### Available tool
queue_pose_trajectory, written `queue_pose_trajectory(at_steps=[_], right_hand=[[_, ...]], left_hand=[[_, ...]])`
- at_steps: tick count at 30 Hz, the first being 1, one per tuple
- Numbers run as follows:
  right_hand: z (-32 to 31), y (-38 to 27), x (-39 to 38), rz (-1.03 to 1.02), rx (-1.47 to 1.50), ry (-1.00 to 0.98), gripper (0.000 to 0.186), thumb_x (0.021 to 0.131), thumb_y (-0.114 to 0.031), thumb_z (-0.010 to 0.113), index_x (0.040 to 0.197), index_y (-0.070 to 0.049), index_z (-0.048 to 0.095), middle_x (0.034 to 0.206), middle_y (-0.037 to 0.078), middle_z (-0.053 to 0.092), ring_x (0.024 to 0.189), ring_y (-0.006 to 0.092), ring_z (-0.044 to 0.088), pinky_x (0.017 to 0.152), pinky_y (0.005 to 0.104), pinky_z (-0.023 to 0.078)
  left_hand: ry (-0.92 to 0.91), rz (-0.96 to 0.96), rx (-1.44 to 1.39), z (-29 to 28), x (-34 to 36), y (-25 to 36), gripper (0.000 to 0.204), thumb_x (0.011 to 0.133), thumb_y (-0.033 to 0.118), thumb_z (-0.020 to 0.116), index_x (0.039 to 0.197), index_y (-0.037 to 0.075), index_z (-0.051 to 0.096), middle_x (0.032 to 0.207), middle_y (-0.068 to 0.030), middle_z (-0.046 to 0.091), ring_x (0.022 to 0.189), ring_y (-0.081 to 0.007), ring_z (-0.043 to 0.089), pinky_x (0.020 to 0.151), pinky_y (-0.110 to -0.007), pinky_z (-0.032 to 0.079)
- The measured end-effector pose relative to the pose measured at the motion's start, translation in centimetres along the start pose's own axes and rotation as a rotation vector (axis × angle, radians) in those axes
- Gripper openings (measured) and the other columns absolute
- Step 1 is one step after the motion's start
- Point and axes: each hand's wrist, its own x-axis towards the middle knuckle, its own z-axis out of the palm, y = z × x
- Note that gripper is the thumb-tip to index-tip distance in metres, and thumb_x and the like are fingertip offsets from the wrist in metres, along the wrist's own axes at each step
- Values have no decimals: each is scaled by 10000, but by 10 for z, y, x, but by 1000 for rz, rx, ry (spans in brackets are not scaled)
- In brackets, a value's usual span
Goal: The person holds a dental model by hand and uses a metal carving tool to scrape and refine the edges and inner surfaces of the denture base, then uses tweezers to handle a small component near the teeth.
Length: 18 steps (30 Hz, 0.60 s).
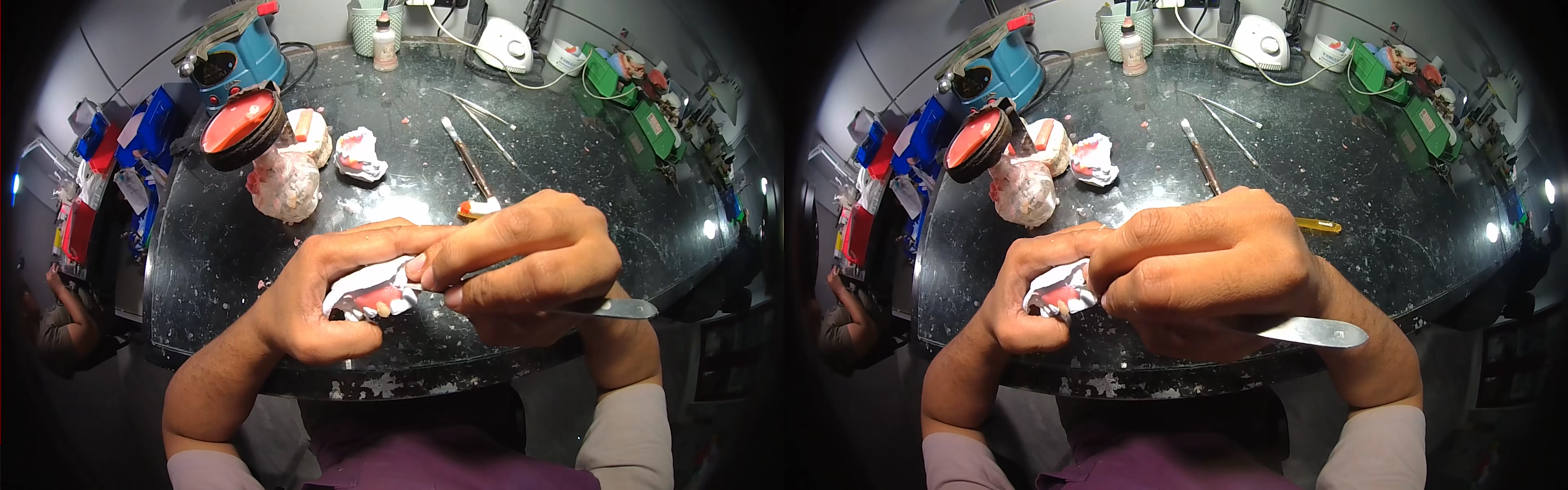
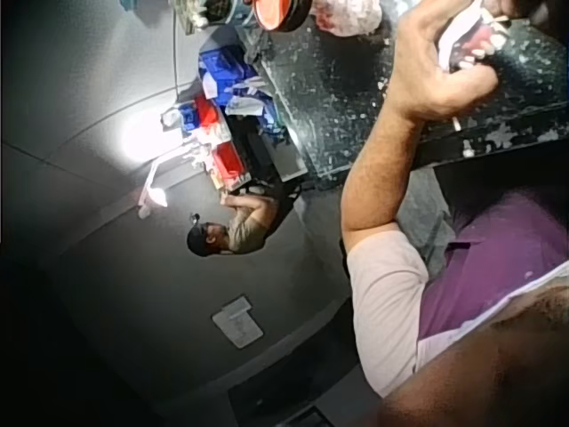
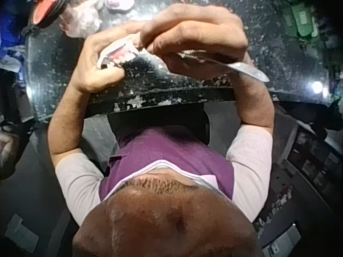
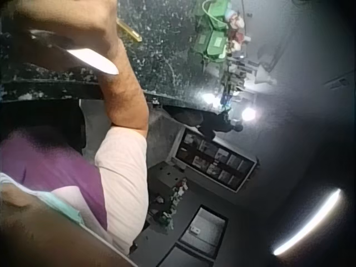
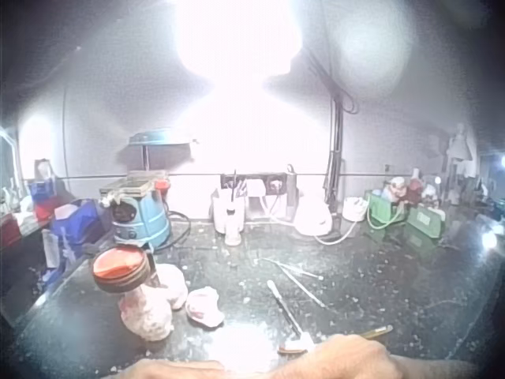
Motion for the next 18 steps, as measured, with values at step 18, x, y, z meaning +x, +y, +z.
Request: queue_pose_trajectory(at_steps=[18], right_hand=[[-1,0,1,-1,33,-38,78,818,86,785,855,47,728,931,211,759,869,320,786,792,439,667]], left_hand=[[-21,41,16,-2,2,-6,772,544,167,633,1261,-116,646,1158,-175,684,1088,-256,655,995,-348,469]])
